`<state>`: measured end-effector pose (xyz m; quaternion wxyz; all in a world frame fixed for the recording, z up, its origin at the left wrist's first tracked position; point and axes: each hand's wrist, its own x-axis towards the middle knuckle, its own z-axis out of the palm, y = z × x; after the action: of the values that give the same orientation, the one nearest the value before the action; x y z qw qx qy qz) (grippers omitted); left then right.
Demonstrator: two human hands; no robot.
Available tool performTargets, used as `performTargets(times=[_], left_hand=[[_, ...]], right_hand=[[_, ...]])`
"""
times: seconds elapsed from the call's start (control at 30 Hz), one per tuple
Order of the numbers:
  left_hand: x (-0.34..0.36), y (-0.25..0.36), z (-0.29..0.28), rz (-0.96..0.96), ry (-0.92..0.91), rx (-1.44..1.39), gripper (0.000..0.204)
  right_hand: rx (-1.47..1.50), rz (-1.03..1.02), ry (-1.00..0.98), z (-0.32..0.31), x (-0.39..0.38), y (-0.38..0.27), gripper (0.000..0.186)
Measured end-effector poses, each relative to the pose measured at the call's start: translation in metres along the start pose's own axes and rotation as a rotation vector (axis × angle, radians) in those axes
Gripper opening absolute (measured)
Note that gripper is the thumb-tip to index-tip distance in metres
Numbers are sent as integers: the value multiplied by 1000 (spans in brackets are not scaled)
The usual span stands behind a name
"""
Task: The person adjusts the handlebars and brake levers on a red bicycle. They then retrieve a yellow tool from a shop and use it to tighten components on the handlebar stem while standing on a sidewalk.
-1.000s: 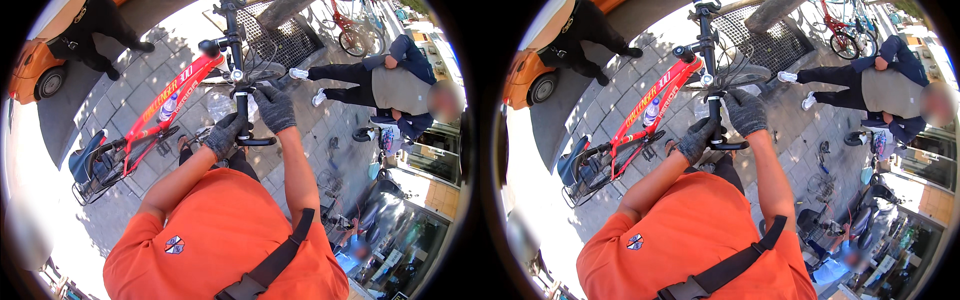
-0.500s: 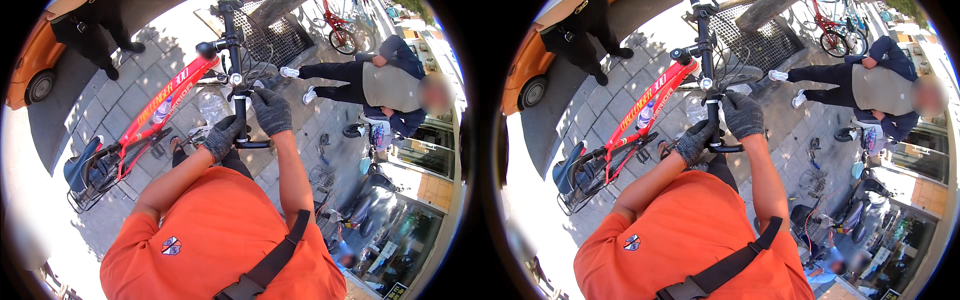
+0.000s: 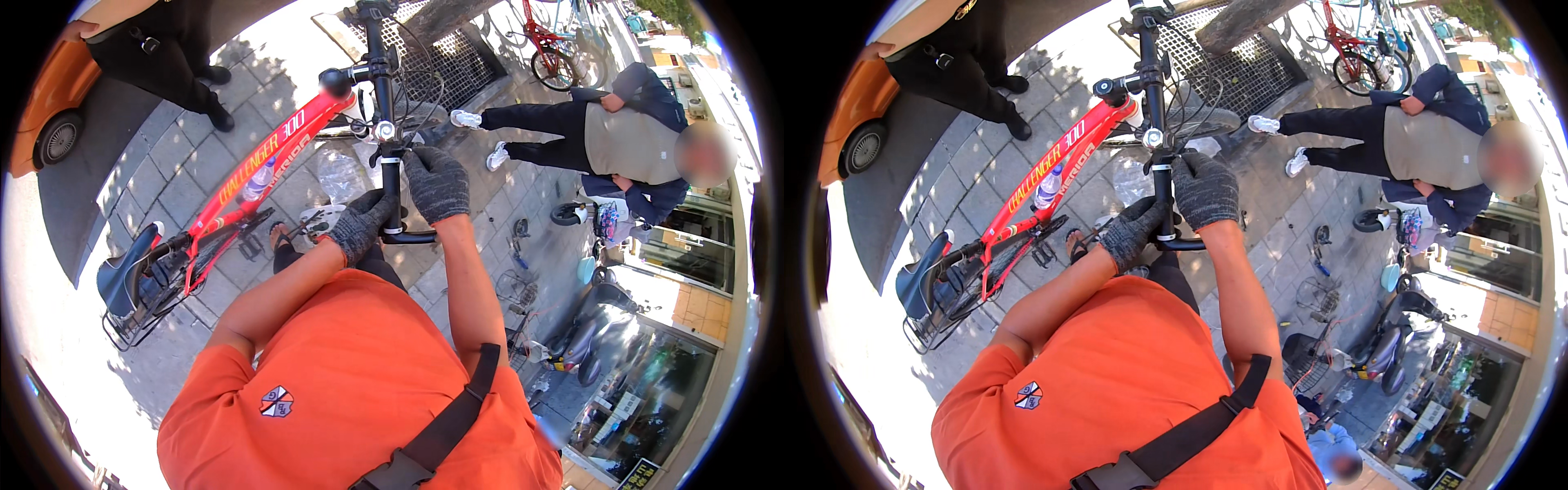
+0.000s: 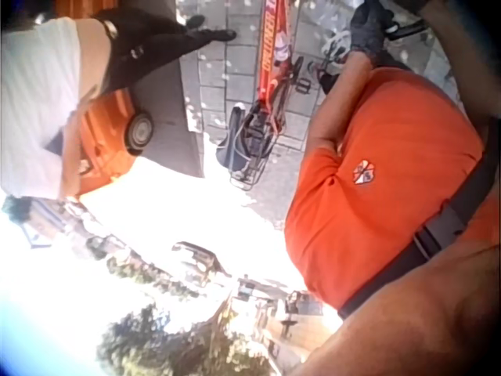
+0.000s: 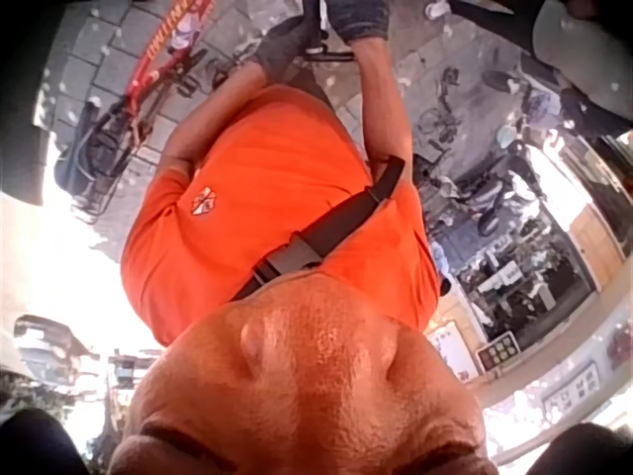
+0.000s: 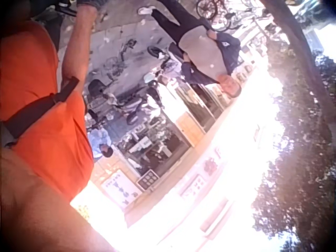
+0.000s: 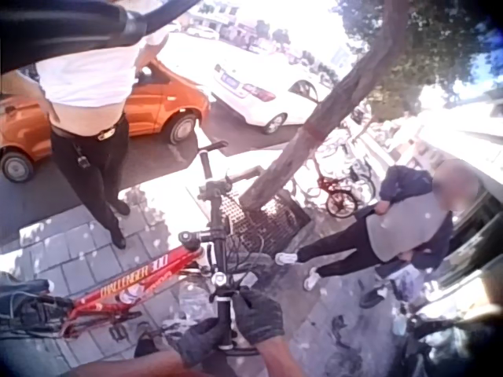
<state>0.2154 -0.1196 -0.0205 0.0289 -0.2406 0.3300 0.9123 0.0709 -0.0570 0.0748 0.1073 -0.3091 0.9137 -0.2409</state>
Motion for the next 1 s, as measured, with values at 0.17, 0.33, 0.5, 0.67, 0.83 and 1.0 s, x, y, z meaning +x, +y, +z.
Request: performTargets(times=[0.17,0.33,0.5,0.67,0.83,1.0], left_hand=[[-1,-1,1,-15,0,-61,49],[0,-3,-1,-27,3,-39,49],[-1,-4,0,-12,12,-28,50],[-2,-2,0,-20,19,-13,50],[-2,-4,-5,-24,-1,-6,48],[-4,-1,-5,-50,5,23,48]], right_hand=[[-81,-69,-33,-4,2,9,30],[-182,-91,-61,-10,4,8,30],[-371,-279,-98,-22,9,-2,26],[-382,-272,-117,-16,9,0,24],[-403,-497,-91,-22,14,10,19],[-347,-610,-15,-19,15,15,13]])
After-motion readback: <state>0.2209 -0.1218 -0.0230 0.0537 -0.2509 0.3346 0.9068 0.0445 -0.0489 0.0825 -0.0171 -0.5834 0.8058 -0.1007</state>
